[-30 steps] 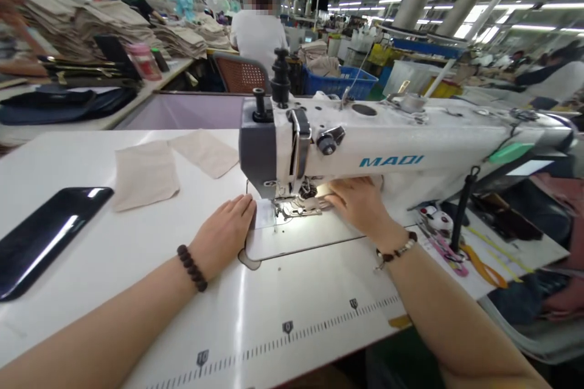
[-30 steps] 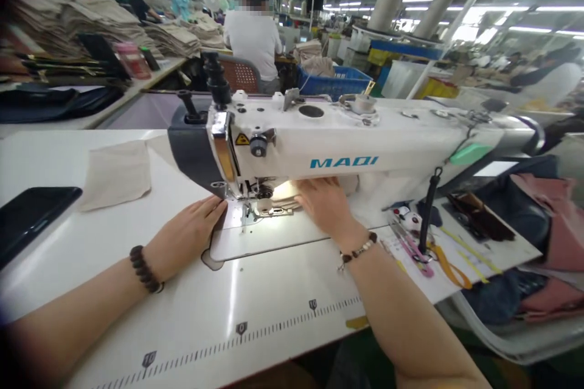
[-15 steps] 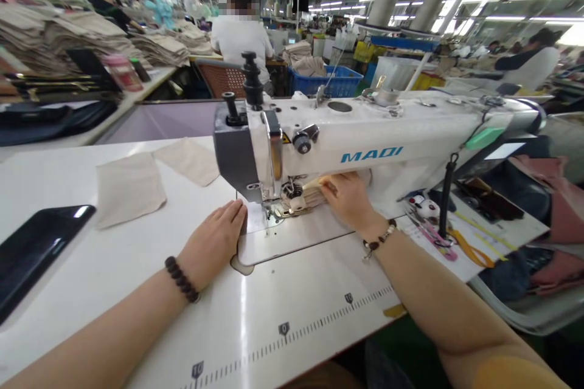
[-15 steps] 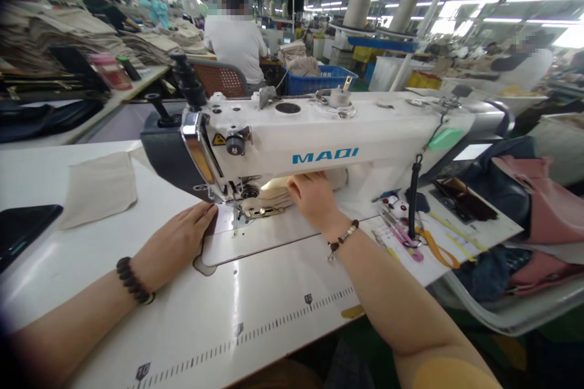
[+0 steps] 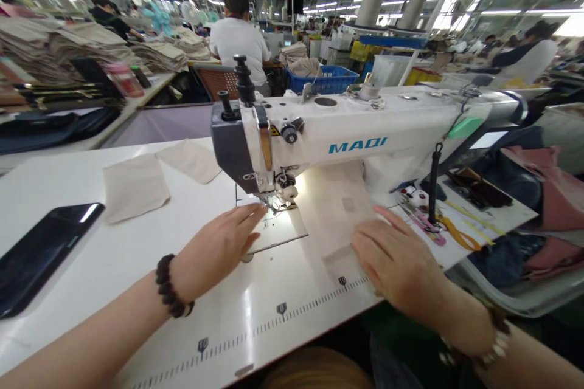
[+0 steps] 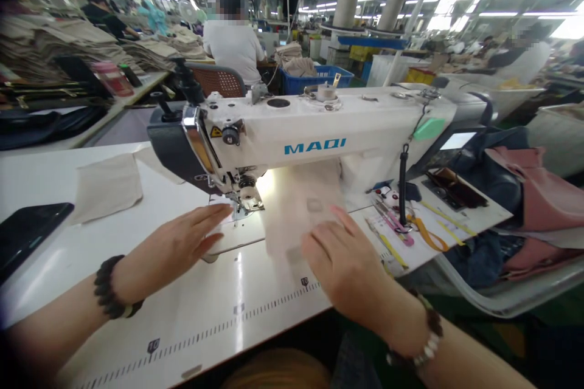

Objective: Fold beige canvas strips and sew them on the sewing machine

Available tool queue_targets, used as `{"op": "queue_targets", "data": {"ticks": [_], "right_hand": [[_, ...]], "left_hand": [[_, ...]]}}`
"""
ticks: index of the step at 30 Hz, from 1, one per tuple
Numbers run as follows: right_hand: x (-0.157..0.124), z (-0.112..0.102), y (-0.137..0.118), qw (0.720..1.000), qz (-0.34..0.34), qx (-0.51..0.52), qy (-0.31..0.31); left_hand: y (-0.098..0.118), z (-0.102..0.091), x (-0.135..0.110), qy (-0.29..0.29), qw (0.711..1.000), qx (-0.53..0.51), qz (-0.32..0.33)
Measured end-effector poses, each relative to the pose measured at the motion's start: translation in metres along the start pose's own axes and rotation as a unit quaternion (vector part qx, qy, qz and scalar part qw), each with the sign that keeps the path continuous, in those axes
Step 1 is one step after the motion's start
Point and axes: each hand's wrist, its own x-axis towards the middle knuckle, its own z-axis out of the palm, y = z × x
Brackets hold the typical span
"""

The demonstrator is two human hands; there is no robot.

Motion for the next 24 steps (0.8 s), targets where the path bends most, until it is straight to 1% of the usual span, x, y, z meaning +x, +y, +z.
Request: {"op": "queue_targets", "data": {"ticks": [1,3,5,7,9,11,13,15,16,18,20,22,24], "right_hand": [[-0.008,-0.002,-0.014,1.000,0.008,0.027,0.001],[-0.019,-0.002,-0.041,0.995,0.020,0.094,-0.002],[-0.024,0.001,-0.063,0.990,0.003,0.141,-0.004],[-0.026,0.003,-0.075,0.980,-0.018,0.195,-0.022],[-0.029,0.003,-0.075,0.969,0.001,0.236,-0.070],[-0.033,0.001,-0.064,0.958,0.022,0.248,-0.139],[-0.039,0.000,-0.051,0.949,0.006,0.239,-0.207],[-0.044,0.002,-0.040,0.941,-0.026,0.230,-0.248],[-0.046,0.004,-0.036,0.940,-0.033,0.229,-0.252],[-0.046,0.008,-0.033,0.941,-0.022,0.243,-0.233],[-0.040,0.013,-0.032,0.942,0.009,0.276,-0.189],[-0.029,0.019,-0.033,0.936,0.070,0.314,-0.141],[-0.016,0.028,-0.034,0.913,0.161,0.358,-0.112]], "left_hand": [[0.013,-0.005,0.001,0.010,1.000,-0.021,0.020],[0.039,-0.012,0.004,0.014,0.996,-0.060,0.059],[0.060,-0.015,0.004,0.014,0.989,-0.096,0.111],[0.071,-0.016,0.000,0.008,0.980,-0.121,0.157],[0.071,-0.017,-0.009,-0.006,0.978,-0.127,0.164],[0.063,-0.020,-0.023,-0.036,0.983,-0.128,0.128],[0.053,-0.024,-0.039,-0.071,0.984,-0.139,0.086],[0.042,-0.029,-0.055,-0.093,0.984,-0.148,0.045],[0.038,-0.032,-0.063,-0.096,0.984,-0.147,0.023],[0.033,-0.035,-0.077,-0.093,0.985,-0.144,-0.029],[0.030,-0.037,-0.087,-0.095,0.978,-0.163,-0.089],[0.030,-0.038,-0.094,-0.103,0.962,-0.203,-0.148],[0.030,-0.037,-0.099,-0.098,0.945,-0.233,-0.207]]}}
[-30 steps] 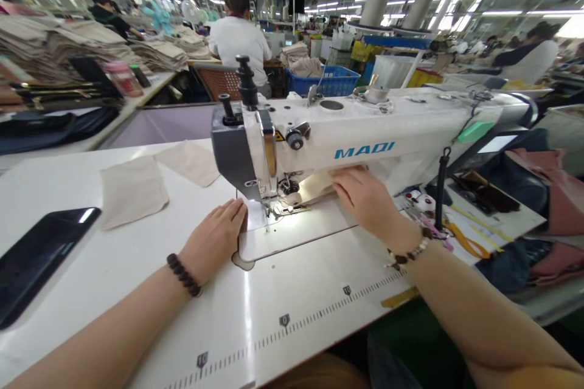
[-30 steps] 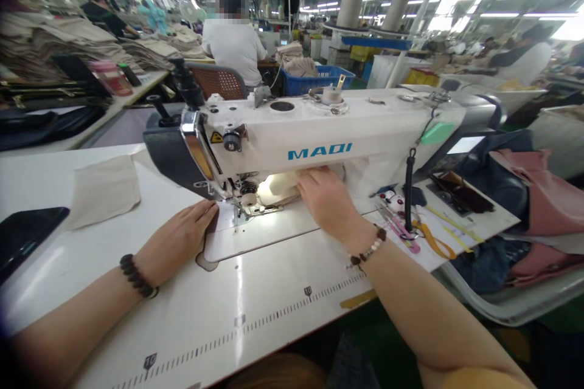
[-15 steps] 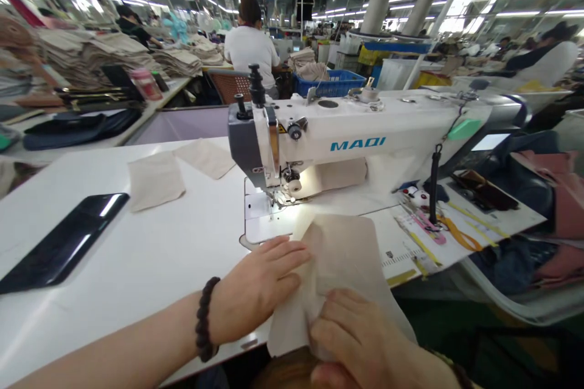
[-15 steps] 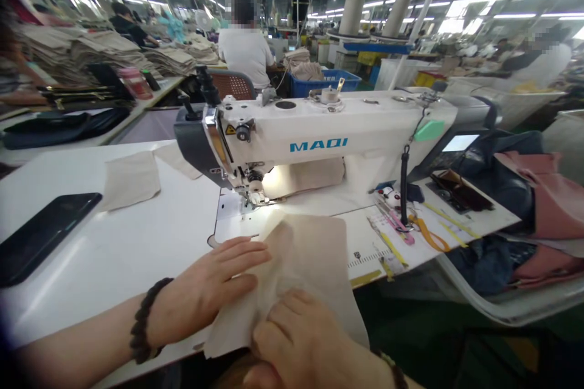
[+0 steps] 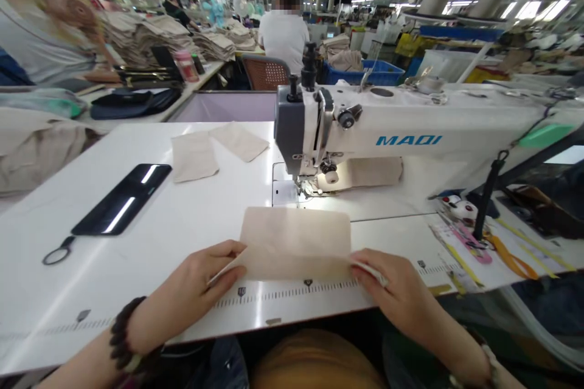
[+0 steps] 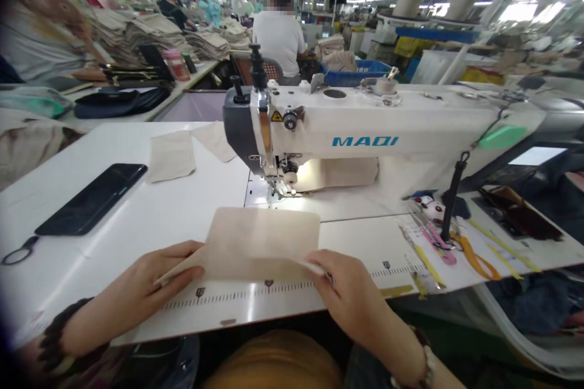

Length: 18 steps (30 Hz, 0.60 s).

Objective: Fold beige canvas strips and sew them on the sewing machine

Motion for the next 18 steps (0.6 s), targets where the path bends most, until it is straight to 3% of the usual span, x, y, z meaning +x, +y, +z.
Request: {"op": "queue_targets", "data": {"ticks": [3,6,13,18], "right_hand": [[0.019,0.012,0.002,0.988,0.086,0.120,0.044],[0.030,0.023,0.006,0.977,0.109,0.171,0.069],[0.043,0.022,0.008,0.995,0.067,-0.002,0.068],[0.042,0.025,0.010,0.992,0.096,-0.063,0.058]], "left_hand": [[-0.002,0.003,0.000,0.058,0.997,-0.020,-0.049],[-0.002,0.005,0.007,0.090,0.993,0.012,-0.077],[-0.009,0.003,0.041,0.066,0.985,0.070,-0.147],[-0.014,0.012,0.036,0.083,0.976,0.010,-0.199]]}}
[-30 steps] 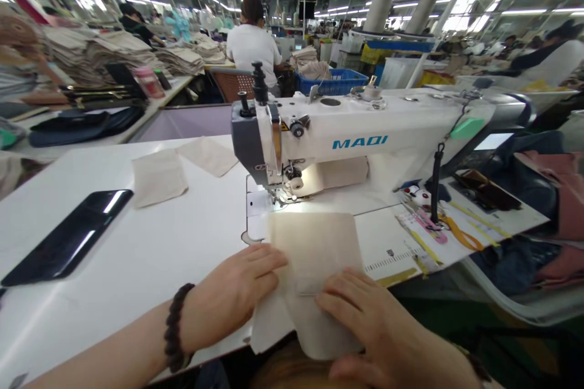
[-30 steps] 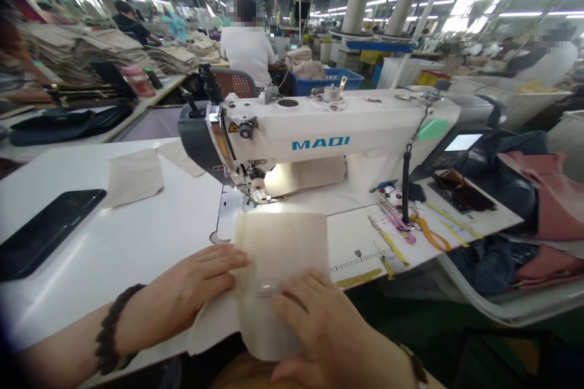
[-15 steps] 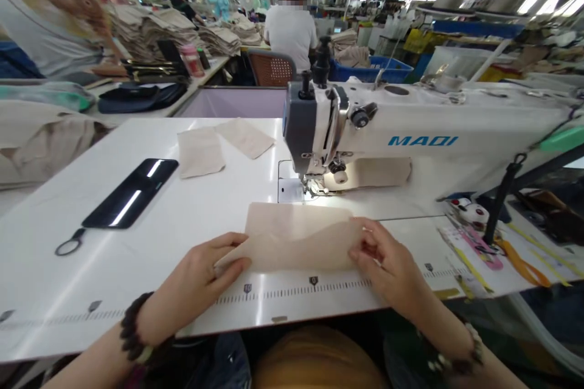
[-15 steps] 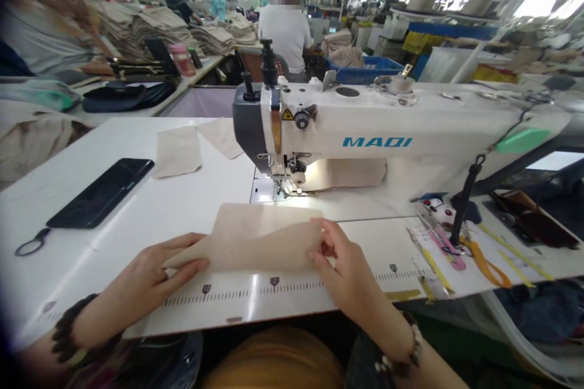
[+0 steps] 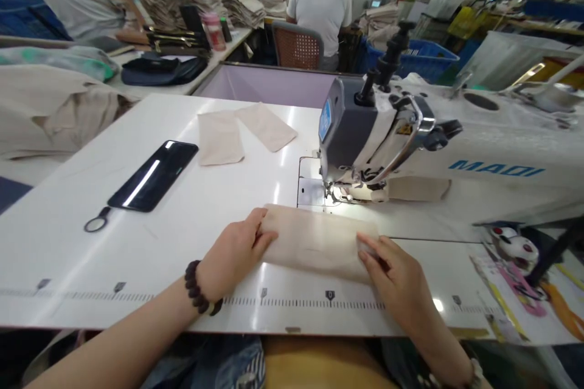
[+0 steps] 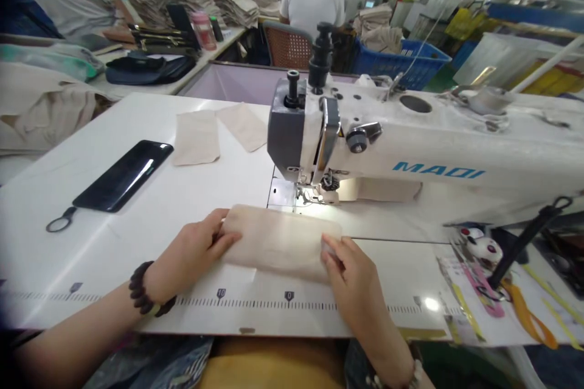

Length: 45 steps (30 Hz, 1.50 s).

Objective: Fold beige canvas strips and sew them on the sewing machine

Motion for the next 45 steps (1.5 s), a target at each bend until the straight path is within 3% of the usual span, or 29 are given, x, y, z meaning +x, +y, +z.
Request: {"op": "queue_targets", "data": {"ticks": [7,12,21,33,45], "right_hand": [[-0.003,0.000,-0.001,0.999,-0.028,-0.023,-0.006],[0.004,0.000,-0.001,0.999,-0.036,-0.040,-0.010],[0.005,-0.002,-0.002,0.997,-0.055,-0.056,0.000],[-0.001,0.005,0.009,0.997,-0.018,-0.067,-0.015],[0.006,-0.001,0.002,0.996,-0.018,-0.082,-0.027]], "left_hand": [[-0.011,0.011,-0.021,0.086,0.993,-0.052,0.067],[-0.013,0.009,-0.014,0.067,0.990,-0.038,0.120],[-0.011,0.013,-0.013,0.112,0.987,-0.014,0.115],[-0.007,0.010,-0.010,0.097,0.992,0.014,0.081],[-0.008,0.009,-0.005,0.053,0.998,-0.003,0.041]]}}
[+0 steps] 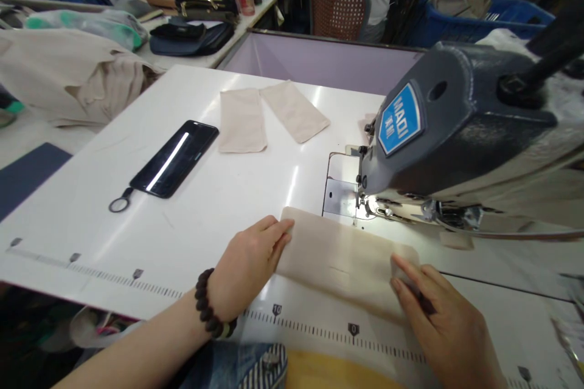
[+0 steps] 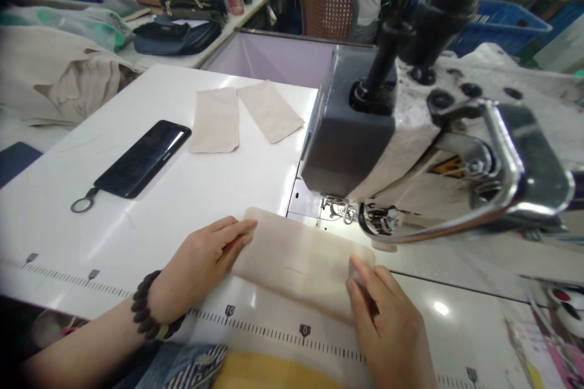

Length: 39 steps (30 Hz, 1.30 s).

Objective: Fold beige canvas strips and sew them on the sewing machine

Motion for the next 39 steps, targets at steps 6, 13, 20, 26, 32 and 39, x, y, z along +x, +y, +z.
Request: {"op": "queue_targets", "data": {"ticks": [6,13,20,26,32,39], "right_hand": [[-0.001,0.003,0.002,1.000,0.015,0.014,-0.007],[0.004,0.000,-0.006,0.999,0.014,0.033,-0.015],[0.005,-0.002,-0.009,0.997,0.039,0.062,-0.033],[0.006,-0.002,-0.009,0.996,0.042,0.075,-0.035],[0.012,-0.005,-0.014,0.996,0.062,0.043,-0.049],[0.012,-0.013,-0.008,0.989,0.074,-0.109,-0.068]], "left_hand": [[0.000,-0.001,0.001,-0.015,1.000,-0.002,-0.006],[-0.005,0.001,0.002,0.011,1.000,0.002,0.023],[-0.015,0.006,0.000,0.027,0.998,0.034,0.046],[-0.018,0.008,0.000,0.025,0.998,0.041,0.050],[-0.022,0.008,0.000,0.023,0.997,0.057,0.054],[-0.014,0.004,0.003,-0.006,0.993,0.104,0.054]]}}
